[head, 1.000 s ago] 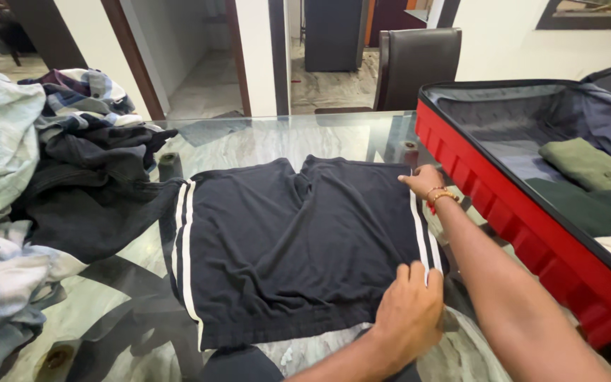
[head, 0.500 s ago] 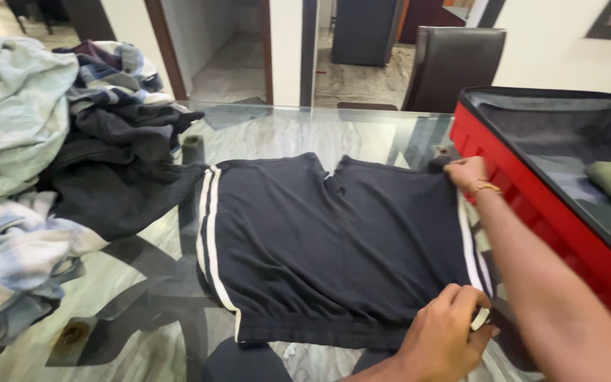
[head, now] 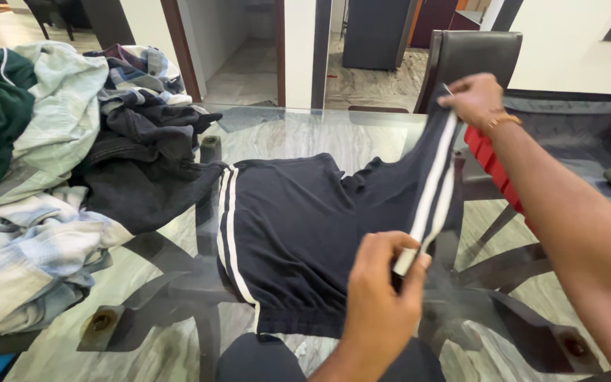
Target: The person folds black shorts and green shorts on a glass table and places them into an open suitcase.
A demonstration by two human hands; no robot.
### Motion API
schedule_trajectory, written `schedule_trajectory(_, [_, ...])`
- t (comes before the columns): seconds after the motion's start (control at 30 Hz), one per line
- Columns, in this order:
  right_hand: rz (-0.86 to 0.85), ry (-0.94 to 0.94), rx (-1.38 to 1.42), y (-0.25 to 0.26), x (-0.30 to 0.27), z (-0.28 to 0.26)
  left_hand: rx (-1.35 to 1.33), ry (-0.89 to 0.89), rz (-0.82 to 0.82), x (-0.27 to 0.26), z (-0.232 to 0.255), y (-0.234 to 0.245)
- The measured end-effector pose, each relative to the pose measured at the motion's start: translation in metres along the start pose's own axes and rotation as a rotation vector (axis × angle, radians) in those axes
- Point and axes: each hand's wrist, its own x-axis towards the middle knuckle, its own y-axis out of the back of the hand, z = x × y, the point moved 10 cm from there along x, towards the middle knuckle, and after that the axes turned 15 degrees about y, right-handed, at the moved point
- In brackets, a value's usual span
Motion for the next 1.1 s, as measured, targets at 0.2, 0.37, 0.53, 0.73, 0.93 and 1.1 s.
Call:
schedule_trajectory(0.2, [-0.021,0.205,0.048,-0.061,0.048,-0.108,-0.167,0.183,0.138,-0.005,-0.022,0.047])
schedule_trajectory(0.37, [-0.029,0.356,0.035,-0.148,0.066,-0.18,-0.367,0.379,0.174,-0.015,-0.065,0.084])
schedule_trajectory(0.53, [-0.027,0.42,-0.001,-0.255,0.057,-0.241,-0.543,0.449,0.346,-0.033,-0.114,0.126])
schedule_trajectory(0.73, [-0.051,0.491,0.131,-0.381,0.004,-0.305,-0.596,0.615,0.503,-0.057,-0.192,0.164])
schedule_trajectory(0.93, [-0.231,0.454,0.25,-0.451,-0.058,-0.332,-0.322,0.5,0.453,-0.065,-0.237,0.189])
schedule_trajectory(1.1, [-0.285,0.342,0.527,-0.424,-0.065,-0.304,-0.075,0.401,0.47,-0.063,-0.199,0.201])
